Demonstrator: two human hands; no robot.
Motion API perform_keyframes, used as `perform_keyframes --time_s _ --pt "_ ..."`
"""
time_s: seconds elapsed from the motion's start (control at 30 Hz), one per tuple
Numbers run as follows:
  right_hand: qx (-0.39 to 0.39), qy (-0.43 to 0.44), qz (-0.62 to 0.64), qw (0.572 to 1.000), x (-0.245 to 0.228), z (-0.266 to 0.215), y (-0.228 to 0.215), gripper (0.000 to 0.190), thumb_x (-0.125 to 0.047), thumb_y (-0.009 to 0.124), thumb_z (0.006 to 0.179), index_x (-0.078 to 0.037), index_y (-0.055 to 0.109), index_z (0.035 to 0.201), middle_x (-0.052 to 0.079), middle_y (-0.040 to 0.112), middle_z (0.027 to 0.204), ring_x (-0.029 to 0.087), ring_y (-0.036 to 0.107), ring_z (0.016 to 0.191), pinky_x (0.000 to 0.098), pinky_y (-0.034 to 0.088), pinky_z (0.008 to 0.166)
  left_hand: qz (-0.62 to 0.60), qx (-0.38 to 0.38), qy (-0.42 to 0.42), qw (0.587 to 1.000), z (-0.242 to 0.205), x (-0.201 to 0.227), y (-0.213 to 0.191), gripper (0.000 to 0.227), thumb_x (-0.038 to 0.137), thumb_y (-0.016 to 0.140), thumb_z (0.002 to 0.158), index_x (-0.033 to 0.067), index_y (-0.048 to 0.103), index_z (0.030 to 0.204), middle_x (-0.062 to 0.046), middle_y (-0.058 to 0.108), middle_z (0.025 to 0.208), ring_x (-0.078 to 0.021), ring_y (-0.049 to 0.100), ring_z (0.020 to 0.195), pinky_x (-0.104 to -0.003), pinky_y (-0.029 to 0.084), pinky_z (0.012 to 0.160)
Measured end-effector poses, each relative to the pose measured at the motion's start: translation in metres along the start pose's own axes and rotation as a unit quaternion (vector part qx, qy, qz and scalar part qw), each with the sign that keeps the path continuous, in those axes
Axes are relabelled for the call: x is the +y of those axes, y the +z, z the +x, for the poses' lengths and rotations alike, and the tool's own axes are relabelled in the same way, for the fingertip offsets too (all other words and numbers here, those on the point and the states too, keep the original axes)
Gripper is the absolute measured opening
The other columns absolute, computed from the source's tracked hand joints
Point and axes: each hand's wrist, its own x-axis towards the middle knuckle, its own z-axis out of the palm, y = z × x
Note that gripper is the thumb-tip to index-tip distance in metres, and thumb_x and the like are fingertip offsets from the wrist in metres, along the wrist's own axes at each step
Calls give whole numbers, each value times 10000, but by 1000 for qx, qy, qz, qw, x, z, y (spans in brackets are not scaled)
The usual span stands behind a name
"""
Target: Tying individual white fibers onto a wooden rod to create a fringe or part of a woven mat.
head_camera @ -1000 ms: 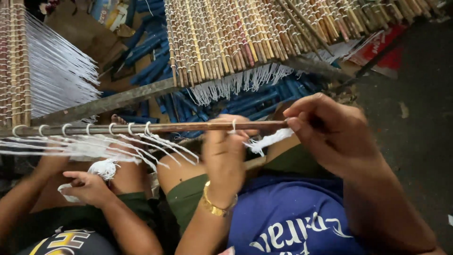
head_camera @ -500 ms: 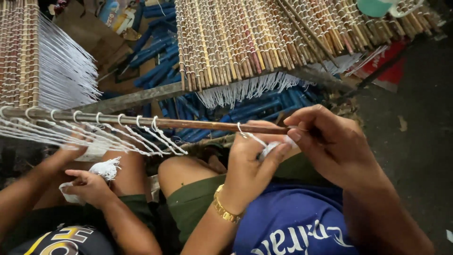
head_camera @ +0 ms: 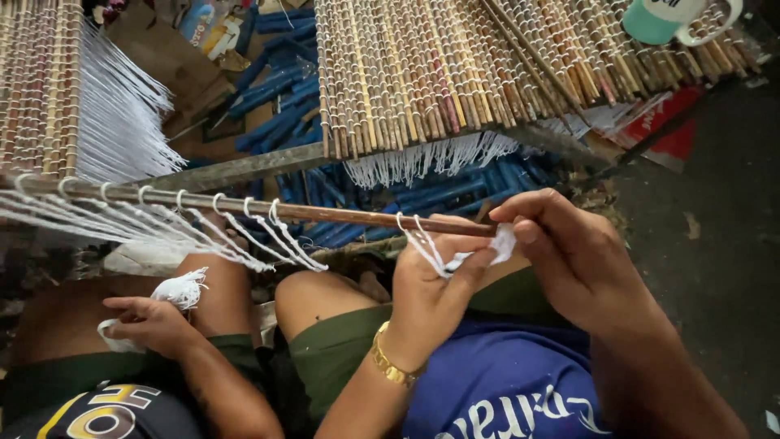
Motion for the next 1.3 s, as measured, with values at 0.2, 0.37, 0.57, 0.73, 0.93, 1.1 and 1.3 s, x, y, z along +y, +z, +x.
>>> perform_keyframes --time_s 0.2,0.37,0.57,0.73,0.93,1.1,1.3 --pt "28 -24 -5 999 9 -4 4 169 -128 646 997 -95 647 1163 -35 549 792 47 461 590 237 372 549 30 59 23 998 -1 -3 -12 275 272 519 1069 85 720 1048 -57 685 1047 -224 668 980 -366 521 876" --pt "50 -39 6 998 6 -1 5 172 -95 658 991 -93 674 1162 -62 517 706 33 397 551 224 332 516 73 77 21 994 1 -3 -13 166 184 624 1023 85 745 966 -28 652 878 -198 612 828 -362 471 758" --pt "40 -53 -22 998 3 -1 12 194 -211 678 966 -44 652 1061 -9 565 730 76 407 543 262 364 527 118 -6 130 984 1 5 0 306 204 458 1080 0 681 1031 -157 714 1074 -380 662 1099 -522 503 974" --pt "50 -25 -30 998 -2 1 8 137 -122 601 1025 -43 696 1083 -8 602 744 64 430 552 250 350 537 93 105 69 988 -3 -10 -11 323 250 405 1104 65 649 999 -82 561 911 -250 564 846 -376 437 753" --pt "37 0 -36 999 -5 2 7 275 -217 464 1062 -69 693 1095 9 692 850 111 612 649 277 451 598 -167 52 -89 981 -6 -15 -3 331 286 566 1055 73 550 1307 -5 657 818 -79 538 580 -239 503 577" --pt "25 -22 -48 998 0 2 6 172 -190 616 1004 -87 683 1125 -19 609 766 74 476 558 268 385 545 -55 24 -93 994 0 -9 -7 245 342 641 985 117 739 982 -20 695 893 -149 654 823 -309 518 730" --pt "21 -54 -28 998 7 0 2 213 -113 575 1003 -82 669 1191 10 719 928 76 587 599 258 439 564 -166 80 -78 980 -3 -18 -29 220 183 631 1021 68 644 1209 -82 727 1158 -130 681 993 -279 559 876"
